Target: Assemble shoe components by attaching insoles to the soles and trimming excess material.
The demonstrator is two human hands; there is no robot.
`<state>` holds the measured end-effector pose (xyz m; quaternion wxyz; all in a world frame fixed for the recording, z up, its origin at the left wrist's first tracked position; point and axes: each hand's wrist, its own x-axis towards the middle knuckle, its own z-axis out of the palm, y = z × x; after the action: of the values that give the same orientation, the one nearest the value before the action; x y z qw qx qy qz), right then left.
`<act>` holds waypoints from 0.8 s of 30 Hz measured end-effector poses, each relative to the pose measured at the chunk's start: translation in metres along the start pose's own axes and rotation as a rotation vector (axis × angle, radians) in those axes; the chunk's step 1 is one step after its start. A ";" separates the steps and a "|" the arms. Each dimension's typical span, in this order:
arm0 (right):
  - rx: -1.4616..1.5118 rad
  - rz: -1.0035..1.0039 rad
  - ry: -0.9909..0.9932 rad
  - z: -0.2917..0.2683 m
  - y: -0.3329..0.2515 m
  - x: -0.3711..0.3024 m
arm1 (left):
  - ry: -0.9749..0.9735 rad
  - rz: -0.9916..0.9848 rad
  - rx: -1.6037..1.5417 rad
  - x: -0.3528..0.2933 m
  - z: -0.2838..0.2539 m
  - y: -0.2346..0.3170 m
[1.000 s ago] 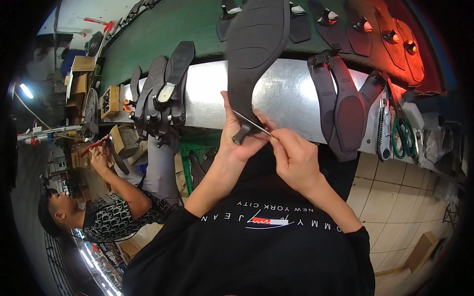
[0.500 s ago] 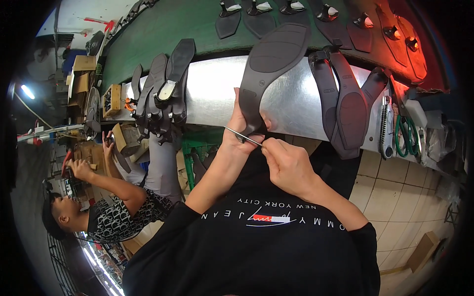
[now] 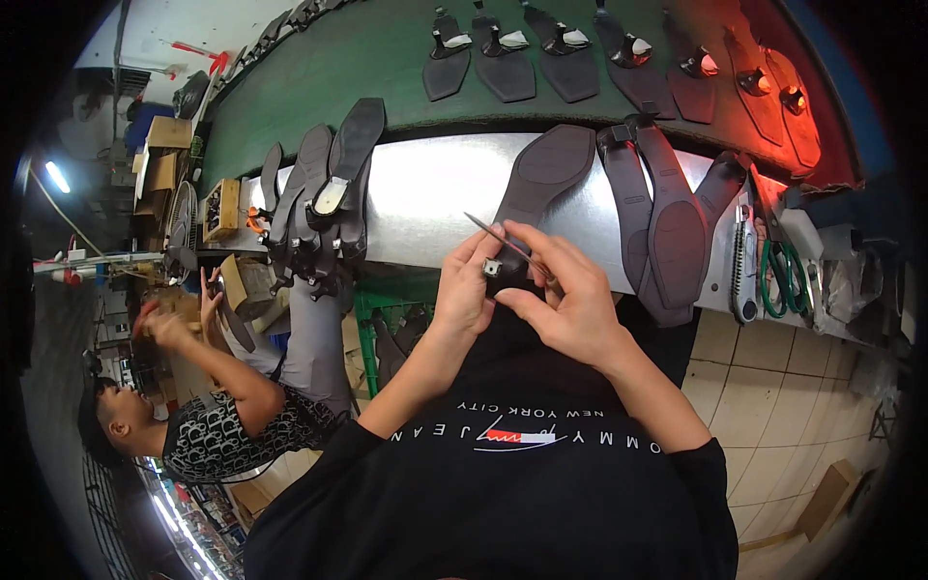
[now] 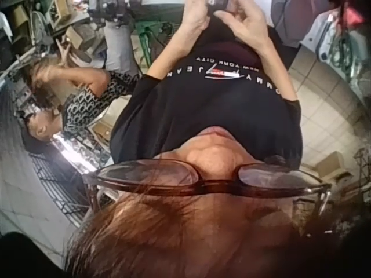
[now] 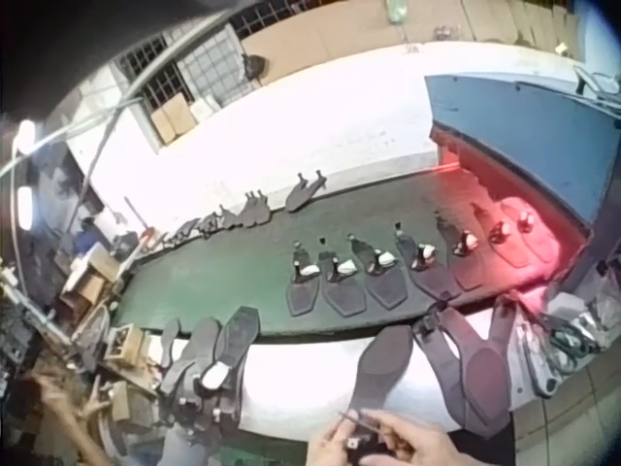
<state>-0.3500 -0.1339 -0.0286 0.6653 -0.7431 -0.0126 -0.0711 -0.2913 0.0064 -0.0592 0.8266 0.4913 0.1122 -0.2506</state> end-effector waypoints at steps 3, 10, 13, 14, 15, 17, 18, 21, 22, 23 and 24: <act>-0.070 -0.001 -0.080 0.001 0.003 0.006 | 0.031 0.078 -0.005 -0.001 0.002 -0.003; -0.170 -0.394 0.017 0.013 0.029 0.015 | -0.047 0.155 0.049 0.005 0.004 -0.008; -0.322 -0.513 0.069 0.011 0.023 0.014 | -0.053 0.081 -0.014 0.006 -0.001 -0.010; -0.334 -0.495 0.062 0.010 0.024 0.015 | -0.063 0.033 -0.074 0.005 -0.001 -0.009; -0.346 -0.479 0.055 0.009 0.024 0.016 | -0.064 0.044 -0.077 0.004 0.000 -0.008; -0.309 -0.453 0.025 0.007 0.016 0.019 | -0.136 0.161 -0.096 0.003 0.005 0.001; -0.275 -0.409 0.000 0.005 0.009 0.019 | -0.137 0.185 -0.097 0.003 0.008 0.008; -0.120 -0.071 0.000 -0.004 -0.023 0.013 | 0.088 0.507 0.161 0.004 -0.011 0.055; -0.273 -0.187 0.078 -0.019 -0.014 0.015 | 0.126 0.564 0.189 0.002 -0.014 0.079; -0.361 -0.301 0.164 -0.034 -0.007 0.017 | 0.186 0.623 0.273 0.005 -0.032 0.099; -0.341 -0.219 0.195 -0.047 -0.005 0.014 | 0.225 0.704 0.324 0.007 -0.049 0.120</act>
<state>-0.3410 -0.1811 -0.0168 0.5165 -0.8286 -0.0165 -0.2156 -0.2193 0.0940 0.0048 0.7564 0.6479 -0.0139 0.0889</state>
